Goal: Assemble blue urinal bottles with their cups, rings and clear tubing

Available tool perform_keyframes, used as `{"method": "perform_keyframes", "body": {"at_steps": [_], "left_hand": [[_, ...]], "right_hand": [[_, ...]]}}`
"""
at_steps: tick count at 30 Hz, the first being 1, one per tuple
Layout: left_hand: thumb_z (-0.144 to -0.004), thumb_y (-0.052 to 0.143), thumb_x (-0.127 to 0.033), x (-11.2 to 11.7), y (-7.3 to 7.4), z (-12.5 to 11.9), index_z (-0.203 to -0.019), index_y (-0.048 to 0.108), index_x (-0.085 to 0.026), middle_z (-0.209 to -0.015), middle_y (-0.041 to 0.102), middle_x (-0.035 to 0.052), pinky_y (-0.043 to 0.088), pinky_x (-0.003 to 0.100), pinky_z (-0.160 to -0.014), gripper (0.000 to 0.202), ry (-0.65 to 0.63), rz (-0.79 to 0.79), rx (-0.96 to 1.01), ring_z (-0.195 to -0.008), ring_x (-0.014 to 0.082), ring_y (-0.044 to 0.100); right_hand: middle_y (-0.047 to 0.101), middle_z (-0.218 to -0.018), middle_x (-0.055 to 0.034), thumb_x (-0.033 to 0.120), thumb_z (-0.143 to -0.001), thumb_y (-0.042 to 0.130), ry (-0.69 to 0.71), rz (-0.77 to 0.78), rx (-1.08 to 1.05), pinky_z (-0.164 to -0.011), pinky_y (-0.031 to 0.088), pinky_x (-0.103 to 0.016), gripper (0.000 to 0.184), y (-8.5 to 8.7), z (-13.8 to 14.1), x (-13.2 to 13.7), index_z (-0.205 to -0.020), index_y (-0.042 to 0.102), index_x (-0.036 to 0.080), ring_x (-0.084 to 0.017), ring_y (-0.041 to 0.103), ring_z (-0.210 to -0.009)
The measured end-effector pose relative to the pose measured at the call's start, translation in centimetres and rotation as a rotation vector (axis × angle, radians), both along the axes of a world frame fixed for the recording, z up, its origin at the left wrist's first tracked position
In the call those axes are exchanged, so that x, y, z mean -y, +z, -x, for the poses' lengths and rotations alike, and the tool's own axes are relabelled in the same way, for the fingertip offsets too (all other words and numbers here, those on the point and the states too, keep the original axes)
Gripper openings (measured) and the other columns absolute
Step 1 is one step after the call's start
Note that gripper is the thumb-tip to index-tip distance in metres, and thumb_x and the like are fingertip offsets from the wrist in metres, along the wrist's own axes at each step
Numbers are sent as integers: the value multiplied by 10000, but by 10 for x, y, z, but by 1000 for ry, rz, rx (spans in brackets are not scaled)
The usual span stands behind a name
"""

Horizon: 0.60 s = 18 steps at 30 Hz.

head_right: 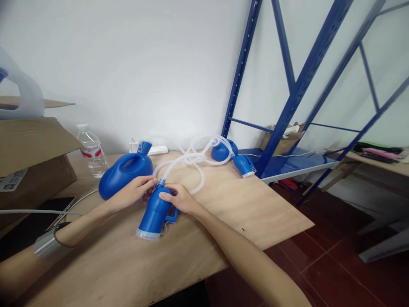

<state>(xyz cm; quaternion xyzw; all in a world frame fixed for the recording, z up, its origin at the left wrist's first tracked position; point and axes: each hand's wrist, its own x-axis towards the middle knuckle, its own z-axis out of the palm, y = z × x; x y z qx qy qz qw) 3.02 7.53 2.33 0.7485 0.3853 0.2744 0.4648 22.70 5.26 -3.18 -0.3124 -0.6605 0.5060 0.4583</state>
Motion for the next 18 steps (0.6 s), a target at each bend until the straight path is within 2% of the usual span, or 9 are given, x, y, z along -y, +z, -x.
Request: {"method": "perform_keyframes", "body": {"at_steps": [4,7,10,12,15,16,18], "left_hand": [[-911,492,-630,-1,1,3,-774,552,-196,-670,579,-9,473,291,-568,459,16,-8,-26,-618,173,589],[-911,484,-638,-2,7,5,-852,596,-190,-770,644,21,492,300,-603,466,72,-50,-44,-695,195,630],[-918,478,-615,-3,20,12,-922,618,-194,-859,684,41,519,326,-690,444,148,-239,-69,-756,212,656],[-930,459,-574,-5,30,21,-962,636,-198,-930,701,62,525,355,-783,417,250,-477,-149,-835,236,669],[-936,435,-517,-13,41,39,-1065,657,-207,-1095,700,112,509,428,-911,402,493,-774,-406,-1053,316,655],[-928,442,-534,-17,42,45,-1138,648,-201,-1162,687,136,500,462,-944,444,574,-808,-495,-1135,353,629],[-877,490,-642,-29,38,58,-1309,584,-161,-1269,650,190,487,516,-975,653,652,-766,-617,-1226,418,581]], "right_hand": [[740,-1022,-72,611,-769,746,-23,20,12,-864,516,-346,547,1,0,-1,-1059,745,147,-229,671,-926],[731,-1157,-103,593,-742,781,-86,43,-8,-938,520,-381,622,0,0,-4,-1185,712,162,-270,674,-1063],[693,-1285,-130,569,-692,836,-199,97,-62,-1009,509,-416,768,-1,-1,-8,-1327,635,185,-301,644,-1191],[663,-1347,-135,558,-688,843,-286,108,-122,-1048,497,-422,819,-1,-4,-13,-1378,594,194,-308,612,-1257],[626,-1412,-108,601,-745,777,-462,100,-226,-1088,481,-422,793,1,-14,-20,-1406,568,216,-308,568,-1323],[614,-1430,-92,625,-766,744,-530,104,-251,-1096,478,-430,779,2,-18,-23,-1413,559,231,-307,560,-1333],[586,-1465,-61,656,-801,687,-660,110,-277,-1113,468,-454,747,4,-27,-28,-1423,541,268,-300,543,-1352]]}}
